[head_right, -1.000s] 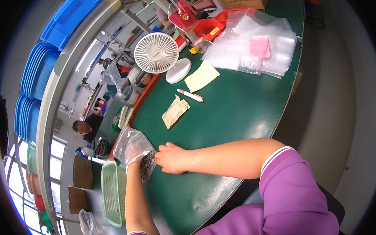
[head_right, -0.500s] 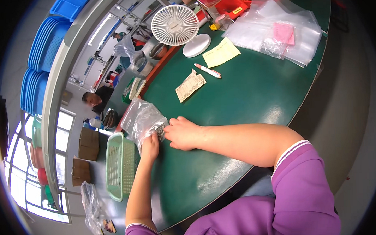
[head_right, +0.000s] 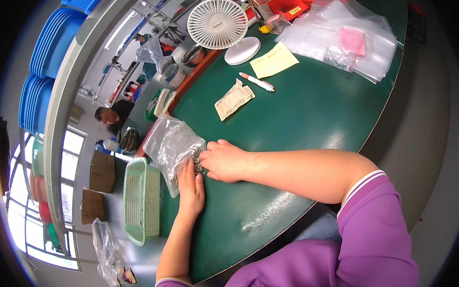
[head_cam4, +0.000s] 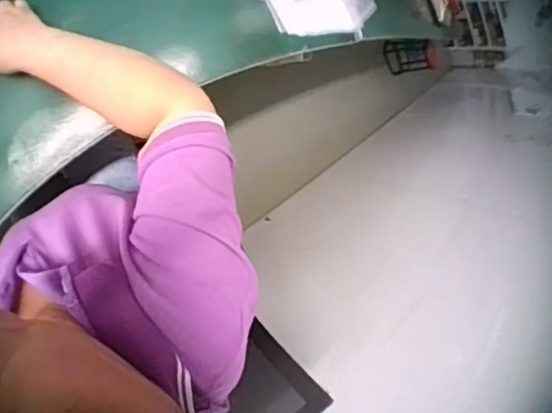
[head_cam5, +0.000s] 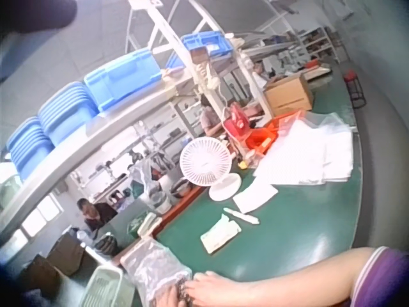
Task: Sorting and inspecting small metal rings or clips on a workbench.
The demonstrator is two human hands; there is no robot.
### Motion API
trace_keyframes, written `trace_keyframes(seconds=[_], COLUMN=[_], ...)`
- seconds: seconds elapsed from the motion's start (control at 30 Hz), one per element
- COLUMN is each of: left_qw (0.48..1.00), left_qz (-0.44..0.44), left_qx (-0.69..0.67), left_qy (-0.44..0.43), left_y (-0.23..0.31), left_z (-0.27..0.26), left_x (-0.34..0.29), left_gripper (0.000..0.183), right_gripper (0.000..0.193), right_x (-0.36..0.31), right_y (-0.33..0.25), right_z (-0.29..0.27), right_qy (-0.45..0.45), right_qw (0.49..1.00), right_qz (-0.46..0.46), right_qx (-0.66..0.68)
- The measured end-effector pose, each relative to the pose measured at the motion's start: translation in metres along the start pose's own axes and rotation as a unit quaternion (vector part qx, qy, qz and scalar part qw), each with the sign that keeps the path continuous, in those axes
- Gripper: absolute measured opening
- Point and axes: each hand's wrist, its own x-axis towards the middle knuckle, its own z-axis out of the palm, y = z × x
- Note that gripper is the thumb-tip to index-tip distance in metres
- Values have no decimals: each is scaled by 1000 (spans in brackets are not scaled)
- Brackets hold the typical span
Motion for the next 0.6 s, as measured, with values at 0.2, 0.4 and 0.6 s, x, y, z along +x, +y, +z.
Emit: trace_keyframes(seconds=[0.2, 0.4, 0.6], left_qw=[996, 982, 984], left_qz=[-18, -7, 16], left_qx=[-92, -181, -139], left_qy=[6, 57, 107], left_y=[8, 8, 11], left_z=[-9, -11, -40], left_x=[-8, -9, -10], left_gripper=[60, 61, 47], right_gripper=[30, 28, 18], right_x=[2, 2, 2], right_y=[-3, -2, -17], right_z=[-6, -16, -29], right_qy=[0, 23, -43], right_qw=[996, 990, 991], right_qz=[17, 73, 40], right_qx=[92, 121, 119])
